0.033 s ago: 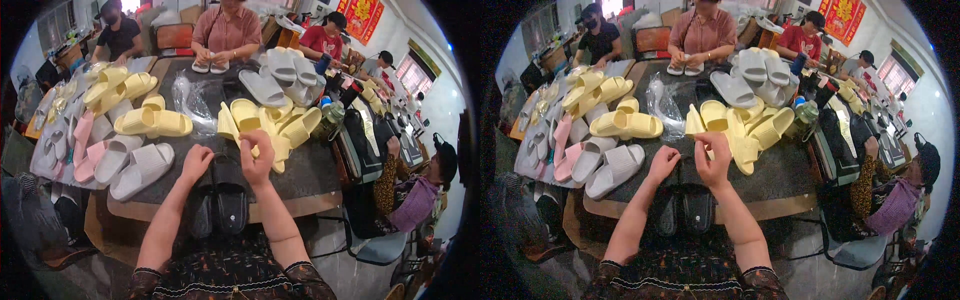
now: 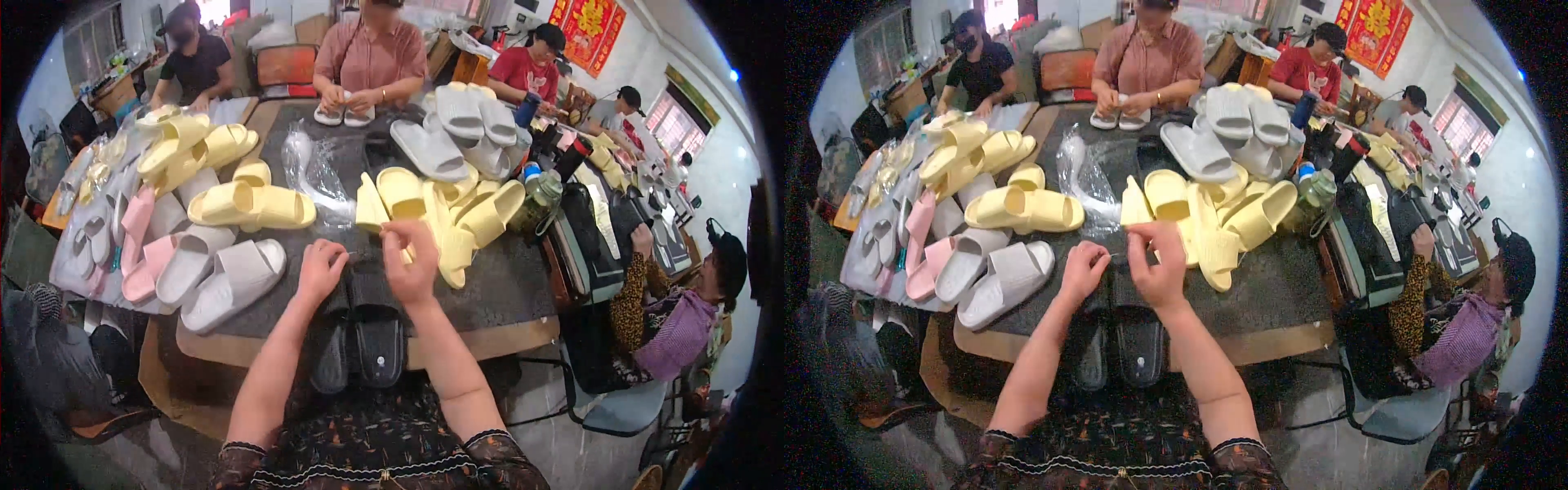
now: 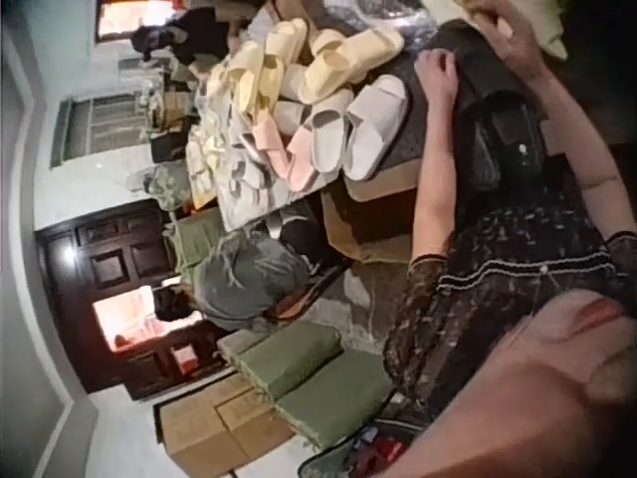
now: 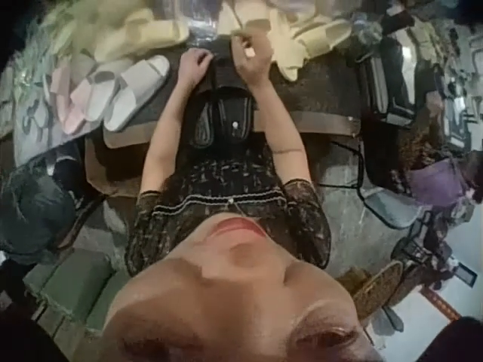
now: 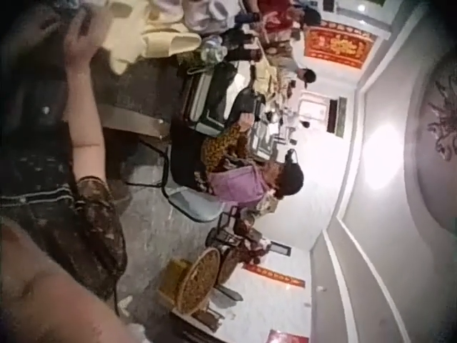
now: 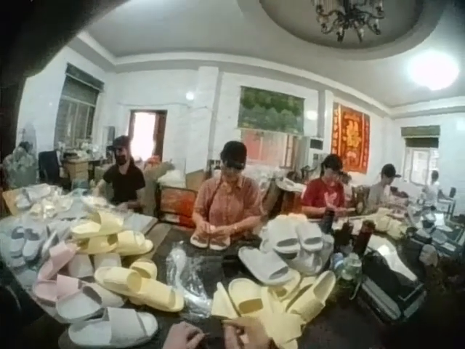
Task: Organizing, pairing, and inspecting various plastic slippers on a workshop table.
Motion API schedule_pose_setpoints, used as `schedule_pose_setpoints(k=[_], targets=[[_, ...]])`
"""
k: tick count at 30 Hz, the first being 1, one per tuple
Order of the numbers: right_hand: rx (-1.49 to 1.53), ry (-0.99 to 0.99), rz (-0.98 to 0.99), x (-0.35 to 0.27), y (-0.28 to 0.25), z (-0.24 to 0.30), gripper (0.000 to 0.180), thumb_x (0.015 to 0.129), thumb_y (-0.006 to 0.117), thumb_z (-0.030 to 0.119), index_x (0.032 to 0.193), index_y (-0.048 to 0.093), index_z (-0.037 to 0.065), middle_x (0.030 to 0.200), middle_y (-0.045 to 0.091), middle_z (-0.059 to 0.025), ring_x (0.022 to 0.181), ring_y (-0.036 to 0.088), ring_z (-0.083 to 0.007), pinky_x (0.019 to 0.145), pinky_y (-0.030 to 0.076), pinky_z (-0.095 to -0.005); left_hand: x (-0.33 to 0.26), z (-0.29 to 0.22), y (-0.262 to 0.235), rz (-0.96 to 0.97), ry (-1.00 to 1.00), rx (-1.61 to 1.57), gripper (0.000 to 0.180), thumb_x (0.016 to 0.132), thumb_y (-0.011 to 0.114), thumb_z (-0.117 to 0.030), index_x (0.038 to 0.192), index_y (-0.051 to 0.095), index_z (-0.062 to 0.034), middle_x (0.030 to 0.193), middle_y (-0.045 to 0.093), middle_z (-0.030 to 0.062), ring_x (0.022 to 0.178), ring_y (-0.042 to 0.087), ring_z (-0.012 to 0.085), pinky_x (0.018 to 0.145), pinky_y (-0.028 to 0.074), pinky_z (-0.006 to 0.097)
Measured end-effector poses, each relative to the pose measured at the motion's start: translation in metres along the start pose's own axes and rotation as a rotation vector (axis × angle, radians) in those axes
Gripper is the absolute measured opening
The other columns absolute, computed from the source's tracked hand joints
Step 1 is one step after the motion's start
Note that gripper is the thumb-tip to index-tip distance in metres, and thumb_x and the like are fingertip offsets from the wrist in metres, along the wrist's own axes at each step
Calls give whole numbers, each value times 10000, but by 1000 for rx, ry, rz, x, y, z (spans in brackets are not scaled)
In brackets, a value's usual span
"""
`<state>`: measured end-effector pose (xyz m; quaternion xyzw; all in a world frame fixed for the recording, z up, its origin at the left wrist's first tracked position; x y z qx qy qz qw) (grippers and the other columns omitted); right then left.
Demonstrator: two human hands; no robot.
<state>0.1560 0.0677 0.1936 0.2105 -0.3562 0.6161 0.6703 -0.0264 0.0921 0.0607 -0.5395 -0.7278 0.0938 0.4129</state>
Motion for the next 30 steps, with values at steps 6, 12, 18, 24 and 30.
schedule_pose_setpoints(k=[6, 12, 18, 24, 30], targets=[[-153, -33, 124, -53, 62, -57, 187, 828, 657, 122, 989, 652, 27, 939, 644, -121, 824, 587, -283, 771, 462, -355, -6, -10, -16, -85, -4, -108, 132, 816, 659, -129, 918, 660, -45, 912, 654, 91, 872, 567, 282, 794, 456, 366], [-166, 187, 149, -76, 64, -90, 140, 845, 662, 142, 906, 644, 18, 737, 590, -53, 657, 539, -174, 638, 447, -307, -8, 7, -5, 43, -199, -273, 131, 795, 683, -155, 849, 659, -38, 789, 662, 93, 747, 618, 239, 717, 488, 344], [51, 566, 11, -87, 53, -121, 136, 888, 617, 148, 884, 627, 13, 741, 590, -66, 615, 521, -144, 599, 439, -287, -7, 26, 1, 85, -264, -383, 160, 800, 696, -149, 888, 671, -17, 746, 663, 56, 685, 611, 132, 663, 490, 275], [2, 442, 111, -87, 61, -121, 151, 892, 619, 158, 882, 621, 7, 713, 578, -56, 624, 505, -111, 602, 432, -265, -8, 27, 5, 109, -306, -559, 145, 819, 694, -134, 883, 688, -3, 765, 664, 1, 711, 577, 56, 665, 468, 225], [36, 534, 112, -85, 64, -122, 168, 891, 636, 173, 908, 634, 6, 721, 596, -5, 652, 516, -64, 606, 435, -240, -1, 31, -2, 35, -317, -682, 154, 844, 671, -126, 922, 689, 6, 783, 654, -21, 728, 563, 47, 670, 457, 217]])
Point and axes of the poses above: each hand's wrist, its own x-axis towards the middle knuckle, its own y-axis out of the palm, z = x × y, the point moved 8 cm from there along x, towards the middle knuckle
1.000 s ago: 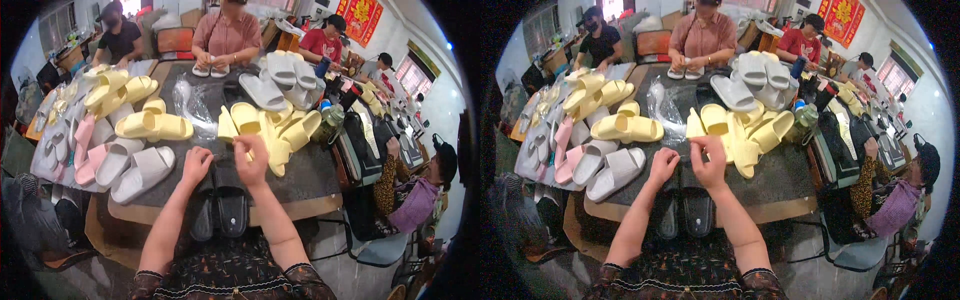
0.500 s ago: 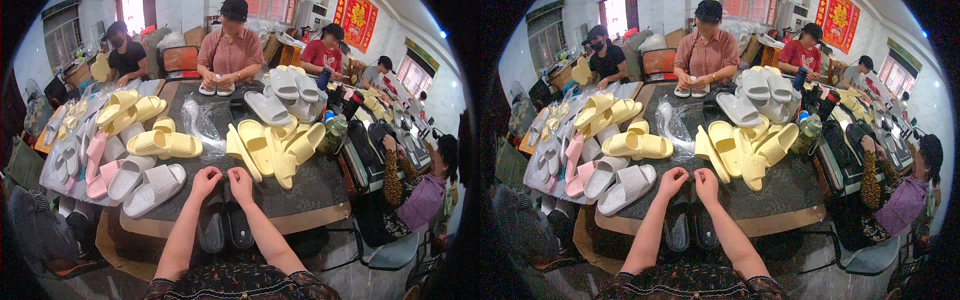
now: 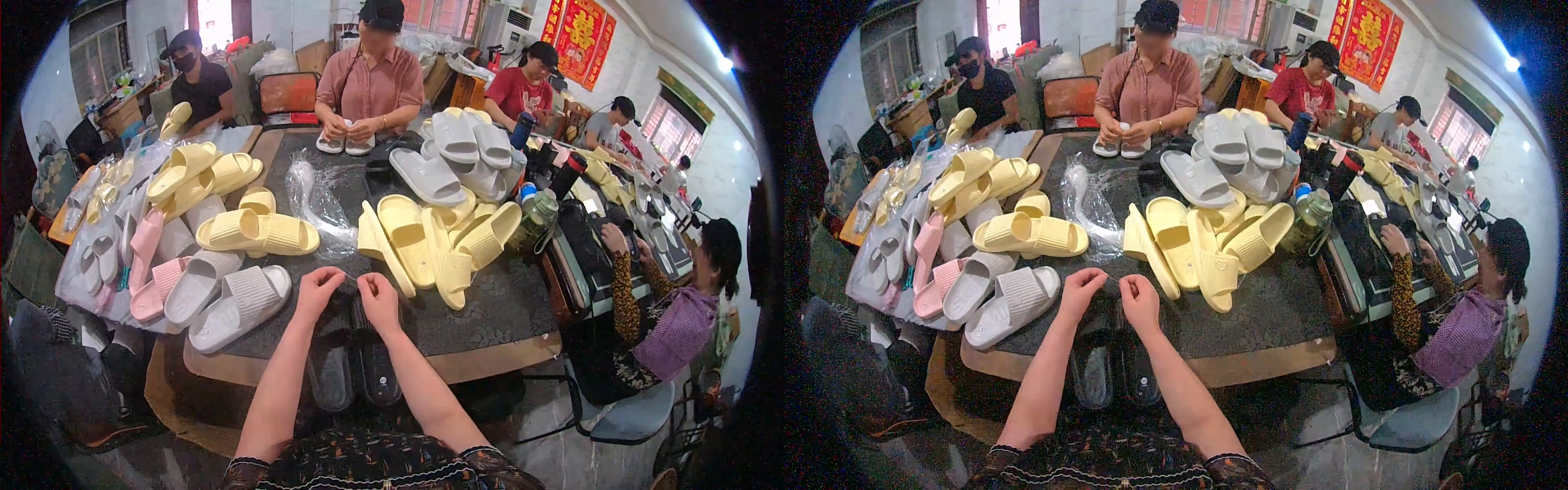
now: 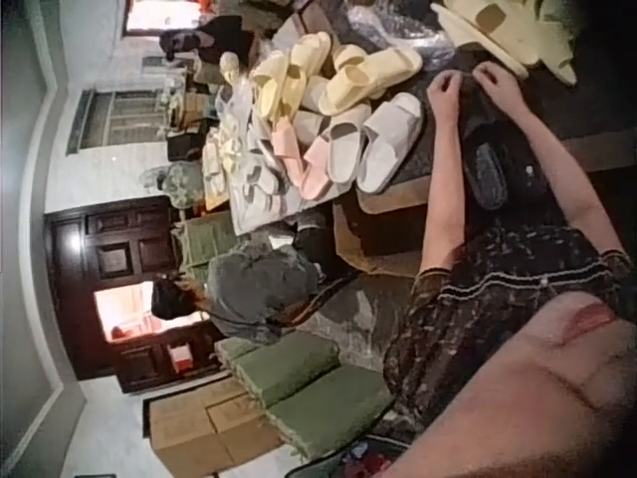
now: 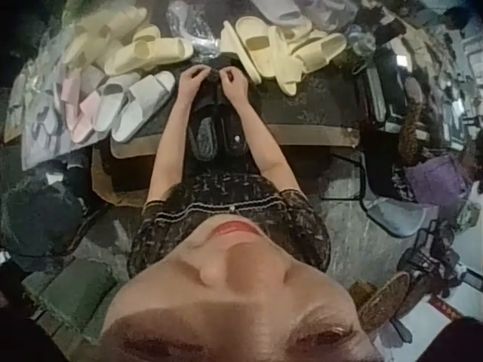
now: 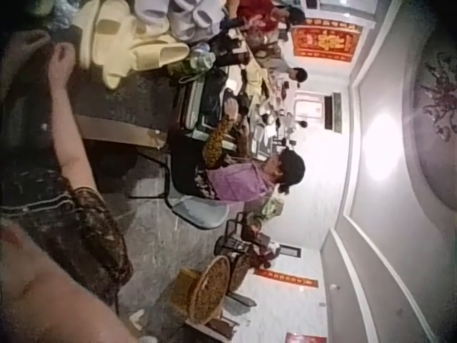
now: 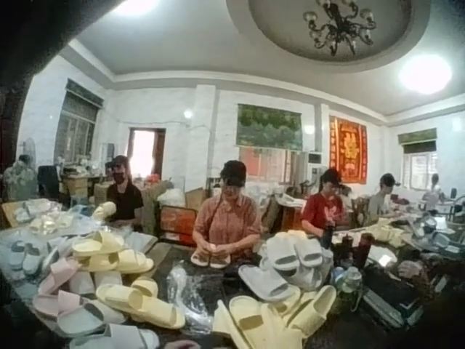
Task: Organizing, pairing, and inspecting various plastic slippers on a workshop table.
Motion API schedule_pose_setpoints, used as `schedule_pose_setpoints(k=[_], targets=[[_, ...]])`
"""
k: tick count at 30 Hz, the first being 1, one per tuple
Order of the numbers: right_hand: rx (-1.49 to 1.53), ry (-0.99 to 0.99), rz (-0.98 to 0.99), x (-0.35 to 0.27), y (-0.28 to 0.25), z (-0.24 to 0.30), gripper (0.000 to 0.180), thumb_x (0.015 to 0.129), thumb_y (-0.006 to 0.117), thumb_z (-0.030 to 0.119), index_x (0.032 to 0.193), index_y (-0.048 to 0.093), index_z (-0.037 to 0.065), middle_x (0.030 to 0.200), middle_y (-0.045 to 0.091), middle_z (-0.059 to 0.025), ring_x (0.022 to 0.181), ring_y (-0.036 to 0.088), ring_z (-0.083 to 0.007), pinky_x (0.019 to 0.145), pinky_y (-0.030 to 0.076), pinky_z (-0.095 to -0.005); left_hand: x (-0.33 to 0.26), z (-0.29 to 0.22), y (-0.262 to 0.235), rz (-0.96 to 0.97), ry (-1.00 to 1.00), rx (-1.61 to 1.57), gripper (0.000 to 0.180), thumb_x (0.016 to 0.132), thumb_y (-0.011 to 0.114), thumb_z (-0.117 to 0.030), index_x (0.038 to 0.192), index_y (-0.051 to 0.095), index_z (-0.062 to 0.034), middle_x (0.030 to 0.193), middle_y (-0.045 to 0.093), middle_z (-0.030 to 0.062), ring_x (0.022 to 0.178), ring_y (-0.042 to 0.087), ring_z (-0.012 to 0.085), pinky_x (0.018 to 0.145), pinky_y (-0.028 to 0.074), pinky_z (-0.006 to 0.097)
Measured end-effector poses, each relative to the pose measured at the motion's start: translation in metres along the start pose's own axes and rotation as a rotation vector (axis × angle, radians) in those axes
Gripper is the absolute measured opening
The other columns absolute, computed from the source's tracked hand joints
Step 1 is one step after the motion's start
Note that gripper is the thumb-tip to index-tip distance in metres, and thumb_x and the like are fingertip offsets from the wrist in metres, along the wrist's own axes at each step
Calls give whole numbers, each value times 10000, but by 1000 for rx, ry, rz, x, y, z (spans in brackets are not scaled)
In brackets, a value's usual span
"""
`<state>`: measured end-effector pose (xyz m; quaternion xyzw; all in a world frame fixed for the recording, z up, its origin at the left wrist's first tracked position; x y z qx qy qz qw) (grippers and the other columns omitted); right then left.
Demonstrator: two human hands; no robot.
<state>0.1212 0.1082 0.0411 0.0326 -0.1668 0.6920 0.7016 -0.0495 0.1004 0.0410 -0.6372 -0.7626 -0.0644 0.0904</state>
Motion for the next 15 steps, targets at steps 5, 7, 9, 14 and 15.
schedule_pose_setpoints(k=[5, 7, 9, 14, 15], targets=[[-2, -78, 45, -5, 5, 4, 146, 880, 646, 152, 914, 645, 11, 753, 632, -10, 692, 562, -67, 641, 463, -240, -4, 10, 1, 10, -33, -3, 129, 831, 689, -111, 885, 684, 6, 773, 633, -28, 721, 541, 45, 663, 440, 209], [37, -76, 32, -5, 1, 0, 141, 877, 648, 148, 913, 645, 11, 753, 630, -8, 690, 560, -65, 639, 461, -239, -6, 4, 5, 24, -41, -4, 127, 830, 689, -109, 886, 685, 5, 770, 631, -31, 719, 540, 44, 661, 440, 209], [18, -15, 53, -7, 1, -6, 140, 875, 649, 147, 909, 642, 11, 762, 630, -6, 693, 559, -65, 643, 460, -236, -9, 6, 7, 26, -60, -35, 131, 827, 689, -107, 894, 686, 6, 768, 629, -32, 718, 543, 44, 664, 443, 209], [-2, -18, 80, -7, 4, -6, 135, 870, 652, 143, 904, 639, 13, 774, 628, -7, 707, 566, -66, 659, 465, -233, -8, 10, 5, 30, -75, -57, 127, 825, 688, -98, 899, 685, 6, 767, 630, -29, 718, 548, 44, 662, 447, 207], [-3, -28, 74, -7, 4, -6, 133, 868, 653, 141, 903, 638, 14, 777, 629, -7, 713, 569, -67, 664, 467, -233, -8, 8, 6, 43, -54, -49, 128, 825, 689, -98, 899, 685, 6, 766, 630, -29, 715, 545, 42, 655, 444, 206]])
Point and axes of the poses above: each hand's wrist, its own x-axis towards the middle knuckle, its own y-axis out of the palm, z = x × y, the point moved 8 cm from there along x, towards the middle knuckle
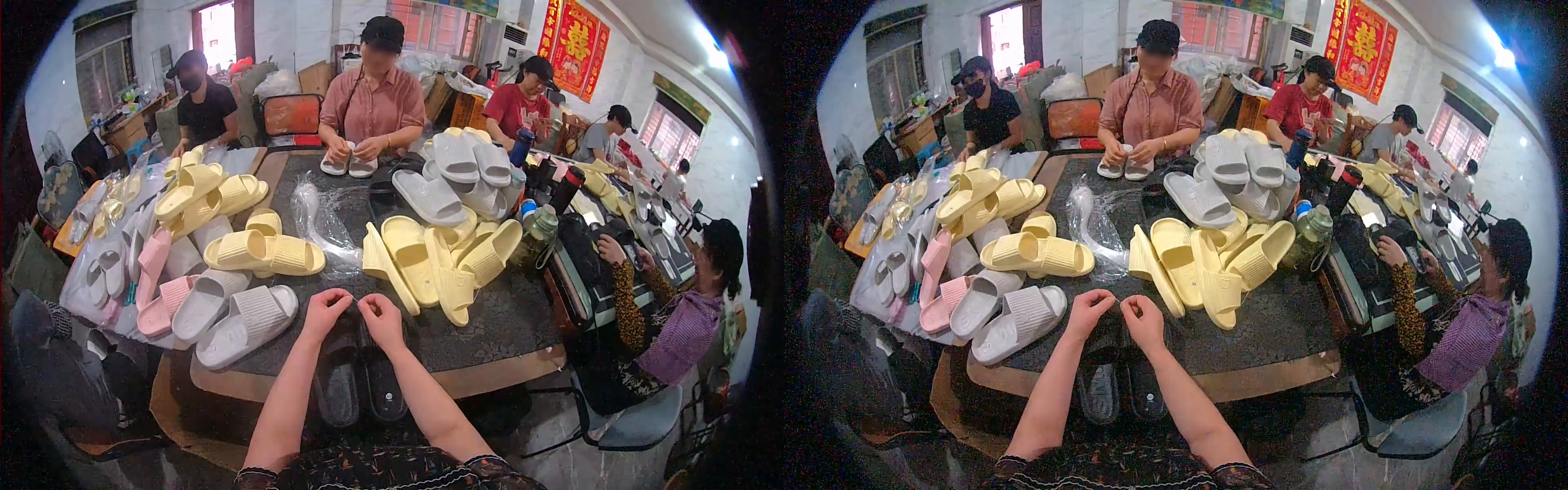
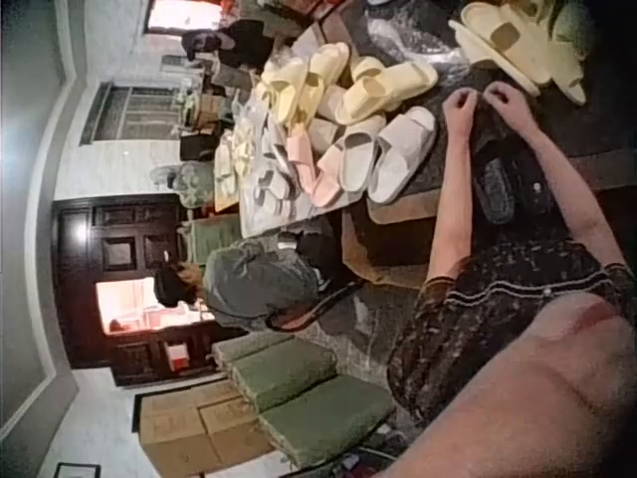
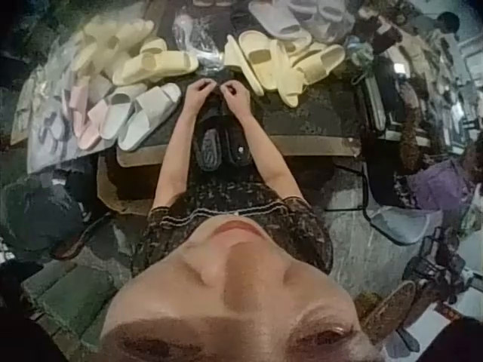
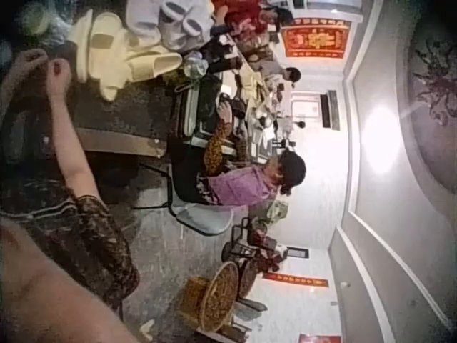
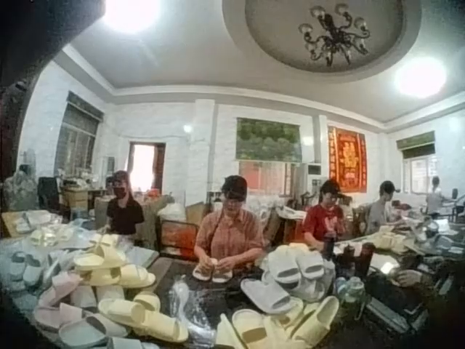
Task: Organizing, pairing, and inspecting various plastic slippers on a workshop table.
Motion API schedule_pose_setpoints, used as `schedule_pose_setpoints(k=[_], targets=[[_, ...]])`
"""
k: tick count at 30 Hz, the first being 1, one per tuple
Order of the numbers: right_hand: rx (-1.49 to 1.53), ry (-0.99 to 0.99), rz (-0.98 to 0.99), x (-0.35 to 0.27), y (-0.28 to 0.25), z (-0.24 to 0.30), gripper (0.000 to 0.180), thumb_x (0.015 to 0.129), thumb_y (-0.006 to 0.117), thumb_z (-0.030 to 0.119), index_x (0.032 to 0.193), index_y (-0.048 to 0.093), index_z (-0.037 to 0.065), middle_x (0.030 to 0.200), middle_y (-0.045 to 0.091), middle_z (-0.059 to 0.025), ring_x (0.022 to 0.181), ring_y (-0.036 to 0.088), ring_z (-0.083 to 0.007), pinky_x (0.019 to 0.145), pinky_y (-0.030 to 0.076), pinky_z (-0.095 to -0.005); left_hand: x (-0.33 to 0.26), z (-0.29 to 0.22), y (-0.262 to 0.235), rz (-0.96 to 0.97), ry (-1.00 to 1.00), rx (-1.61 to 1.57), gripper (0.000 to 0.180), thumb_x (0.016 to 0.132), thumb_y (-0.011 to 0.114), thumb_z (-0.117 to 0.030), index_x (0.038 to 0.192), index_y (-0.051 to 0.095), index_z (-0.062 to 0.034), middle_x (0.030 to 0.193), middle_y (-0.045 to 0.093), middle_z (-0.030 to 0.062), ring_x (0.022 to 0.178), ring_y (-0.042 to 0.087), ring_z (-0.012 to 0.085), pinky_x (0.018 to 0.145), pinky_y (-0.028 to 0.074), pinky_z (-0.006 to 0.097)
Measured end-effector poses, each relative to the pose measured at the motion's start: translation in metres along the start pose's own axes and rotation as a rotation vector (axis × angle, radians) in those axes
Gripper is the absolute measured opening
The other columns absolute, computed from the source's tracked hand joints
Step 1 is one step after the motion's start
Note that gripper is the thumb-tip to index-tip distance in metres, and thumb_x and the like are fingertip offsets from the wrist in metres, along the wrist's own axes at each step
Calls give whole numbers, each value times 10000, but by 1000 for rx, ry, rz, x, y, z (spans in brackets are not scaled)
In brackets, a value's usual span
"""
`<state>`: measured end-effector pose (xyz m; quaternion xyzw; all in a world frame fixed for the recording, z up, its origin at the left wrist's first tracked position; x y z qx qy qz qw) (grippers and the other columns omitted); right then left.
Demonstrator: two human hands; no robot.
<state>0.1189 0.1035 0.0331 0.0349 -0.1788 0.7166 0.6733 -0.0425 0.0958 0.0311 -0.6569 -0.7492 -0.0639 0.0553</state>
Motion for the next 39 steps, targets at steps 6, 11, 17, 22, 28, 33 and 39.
schedule_pose_setpoints(k=[6, 11, 17, 22, 28, 33, 39], targets=[[10, -19, 1, 2, 1, 5, 113, 863, 647, 126, 879, 626, 17, 759, 606, 6, 698, 546, -61, 658, 457, -229, 1, 0, 0, 45, -29, 19, 134, 824, 687, -105, 896, 685, 7, 775, 630, -31, 717, 538, 41, 648, 434, 203], [94, -4, 2, 2, 5, 5, 98, 863, 641, 115, 862, 614, 21, 734, 571, 26, 676, 508, -45, 632, 434, -221, 3, 7, 0, 88, -45, -33, 131, 824, 694, -109, 900, 683, -3, 787, 627, -39, 724, 540, 38, 658, 434, 196], [78, -27, 18, 5, 5, -2, 139, 854, 646, 158, 879, 619, 24, 721, 587, -22, 679, 540, -92, 634, 443, -255, 4, 4, 3, 81, -47, -64, 130, 836, 679, -113, 904, 682, -3, 804, 626, -37, 730, 536, 38, 667, 436, 200], [62, -22, 22, 5, 6, 1, 148, 875, 637, 168, 885, 630, 21, 742, 608, -7, 697, 544, -72, 651, 452, -244, 7, 8, 3, 96, -21, -93, 137, 842, 678, -116, 915, 682, 0, 807, 623, -45, 751, 534, 42, 680, 432, 198], [121, 31, 45, -2, 5, 1, 129, 885, 627, 141, 893, 625, 12, 763, 602, 8, 718, 537, -58, 660, 451, -227, -1, 4, 6, 107, -53, -42, 134, 838, 678, -108, 920, 682, -2, 825, 634, -35, 767, 551, 49, 699, 443, 200], [126, 5, 41, 0, 6, 8, 119, 885, 622, 132, 895, 616, 14, 772, 590, 11, 738, 539, -62, 688, 452, -228, -2, -4, 11, 158, -63, -57, 131, 830, 677, -118, 900, 687, -8, 811, 634, -35, 766, 557, 53, 709, 453, 210], [201, -10, 44, 11, 4, -1, 129, 868, 624, 134, 867, 598, 8, 775, 612, -24, 720, 558, -80, 671, 465, -250, 8, -1, 19, 207, -93, -81, 133, 844, 649, -114, 881, 682, 10, 797, 642, 0, 747, 570, 67, 686, 462, 222]])
Point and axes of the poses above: each hand's wrist, its own x-axis towards the middle knuckle, its own y-axis out of the palm, z = x × y, the point moved 8 cm from there along x, towards the middle knuckle
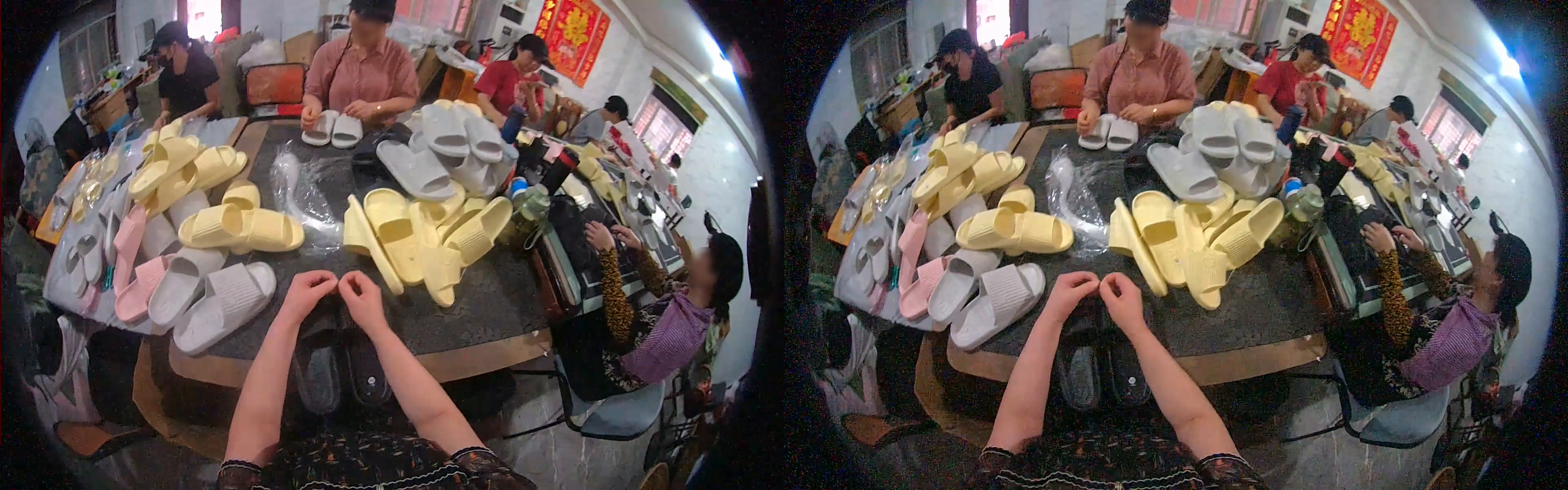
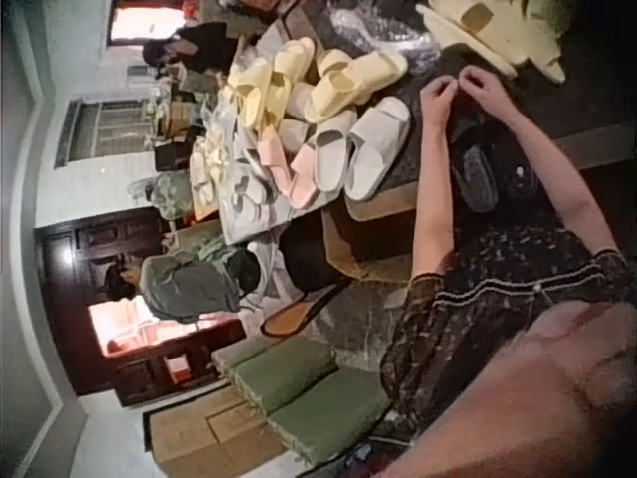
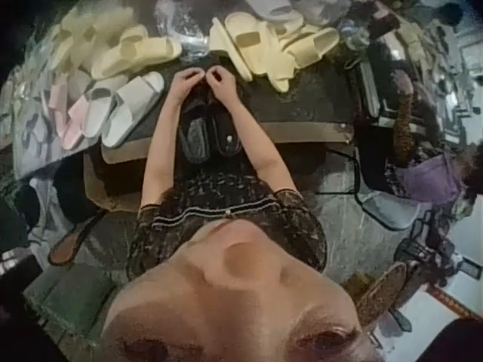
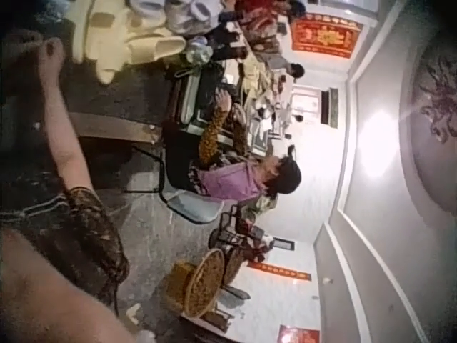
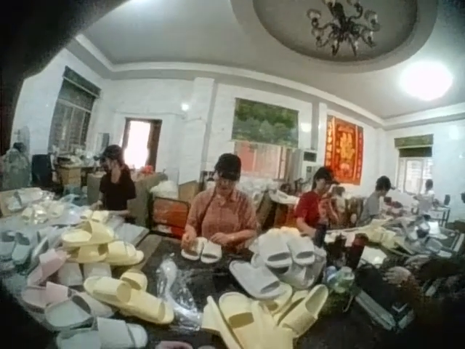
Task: Organizing, pairing, and inspecting various plastic slippers on a workshop table.
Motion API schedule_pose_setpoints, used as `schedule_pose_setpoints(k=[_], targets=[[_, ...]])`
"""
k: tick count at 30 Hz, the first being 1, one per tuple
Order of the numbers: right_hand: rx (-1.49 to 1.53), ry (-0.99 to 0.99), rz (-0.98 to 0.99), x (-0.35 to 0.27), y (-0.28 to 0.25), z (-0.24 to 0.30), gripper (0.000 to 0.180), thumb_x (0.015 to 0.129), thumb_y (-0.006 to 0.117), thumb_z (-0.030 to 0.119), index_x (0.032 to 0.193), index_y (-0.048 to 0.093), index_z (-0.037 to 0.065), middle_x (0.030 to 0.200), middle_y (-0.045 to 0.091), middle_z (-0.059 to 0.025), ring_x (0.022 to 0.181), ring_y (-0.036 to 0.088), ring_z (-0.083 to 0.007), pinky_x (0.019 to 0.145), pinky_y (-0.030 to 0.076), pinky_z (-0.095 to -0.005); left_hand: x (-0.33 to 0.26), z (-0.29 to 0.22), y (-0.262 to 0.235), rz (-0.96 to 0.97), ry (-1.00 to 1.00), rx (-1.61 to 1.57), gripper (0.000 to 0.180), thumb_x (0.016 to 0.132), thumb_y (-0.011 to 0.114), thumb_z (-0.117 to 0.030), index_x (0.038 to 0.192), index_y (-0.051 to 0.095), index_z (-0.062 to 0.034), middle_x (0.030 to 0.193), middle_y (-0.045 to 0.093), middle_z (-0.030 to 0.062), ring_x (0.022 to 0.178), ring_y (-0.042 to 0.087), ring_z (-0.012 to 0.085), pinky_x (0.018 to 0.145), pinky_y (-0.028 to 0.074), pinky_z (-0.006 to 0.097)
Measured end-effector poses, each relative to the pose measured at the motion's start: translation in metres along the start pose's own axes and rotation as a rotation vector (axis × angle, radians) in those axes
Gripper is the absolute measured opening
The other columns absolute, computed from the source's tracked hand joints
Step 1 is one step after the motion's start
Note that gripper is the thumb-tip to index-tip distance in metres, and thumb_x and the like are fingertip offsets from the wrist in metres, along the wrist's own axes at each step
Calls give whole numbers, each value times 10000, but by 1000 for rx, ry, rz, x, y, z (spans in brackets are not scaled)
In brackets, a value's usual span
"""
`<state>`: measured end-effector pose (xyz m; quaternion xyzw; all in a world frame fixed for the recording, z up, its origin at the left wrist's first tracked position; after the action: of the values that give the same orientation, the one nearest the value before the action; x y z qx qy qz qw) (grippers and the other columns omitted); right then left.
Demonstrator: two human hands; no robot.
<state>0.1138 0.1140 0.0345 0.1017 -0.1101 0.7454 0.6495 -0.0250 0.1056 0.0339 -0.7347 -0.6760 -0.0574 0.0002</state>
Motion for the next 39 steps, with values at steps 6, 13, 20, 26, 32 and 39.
schedule_pose_setpoints(k=[6, 13, 20, 26, 32, 39], targets=[[-61, -9, 12, -7, 5, 2, 84, 879, 604, 102, 869, 590, 20, 740, 558, 31, 707, 510, -49, 651, 432, -217, -8, 12, -6, -16, 2, 40, 137, 849, 660, -129, 875, 673, 6, 784, 629, -13, 722, 555, 63, 660, 448, 219], [172, 65, -63, 6, -12, 10, 311, 954, 542, 272, 1156, 571, 38, 1070, 574, -34, 977, 532, -104, 871, 420, -270, -7, 17, -14, -96, -13, 40, 123, 866, 635, -132, 880, 641, -11, 747, 591, -25, 692, 531, 61, 643, 432, 220], [1317, 463, 508, 38, 36, 144, 772, 936, 270, 637, 1473, 245, 83, 1492, 280, -196, 1343, 306, -388, 1079, 267, -549, 2, 20, -18, -96, -3, -3, 120, 870, 620, -138, 848, 630, -21, 739, 592, -19, 680, 537, 67, 638, 437, 231], [1154, -612, 2085, -127, -20, 276, 1033, 761, 337, 848, 1247, 505, -48, 1229, 536, -240, 1130, 512, -401, 968, 332, -555, -14, 30, -42, -196, -43, -39, 113, 866, 637, -128, 853, 636, -16, 761, 602, -22, 699, 556, 70, 653, 460, 235], [1100, -393, 1305, -76, -3, 229, 1089, 765, 176, 861, 1261, 513, -48, 1212, 551, -289, 1126, 527, -406, 983, 370, -511, -6, 26, -15, -134, -122, 43, 108, 857, 644, -119, 851, 637, -12, 748, 593, -23, 684, 538, 56, 637, 447, 221], [654, -83, 1478, -59, 16, 182, 783, 818, 580, 639, 1098, 590, -93, 1123, 599, -201, 998, 600, -313, 847, 473, -419, -2, 29, -27, -152, -93, -29, 122, 853, 647, -140, 860, 643, -18, 753, 596, -16, 685, 541, 73, 645, 445, 232]])
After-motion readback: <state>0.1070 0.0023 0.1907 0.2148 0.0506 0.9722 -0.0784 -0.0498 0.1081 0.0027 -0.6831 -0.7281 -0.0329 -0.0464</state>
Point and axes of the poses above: each hand's wrist, its own x-axis towards the middle knuckle, its own y-axis out of the palm, z = x × y, the point moved 8 cm from there along x, towards the middle knuckle
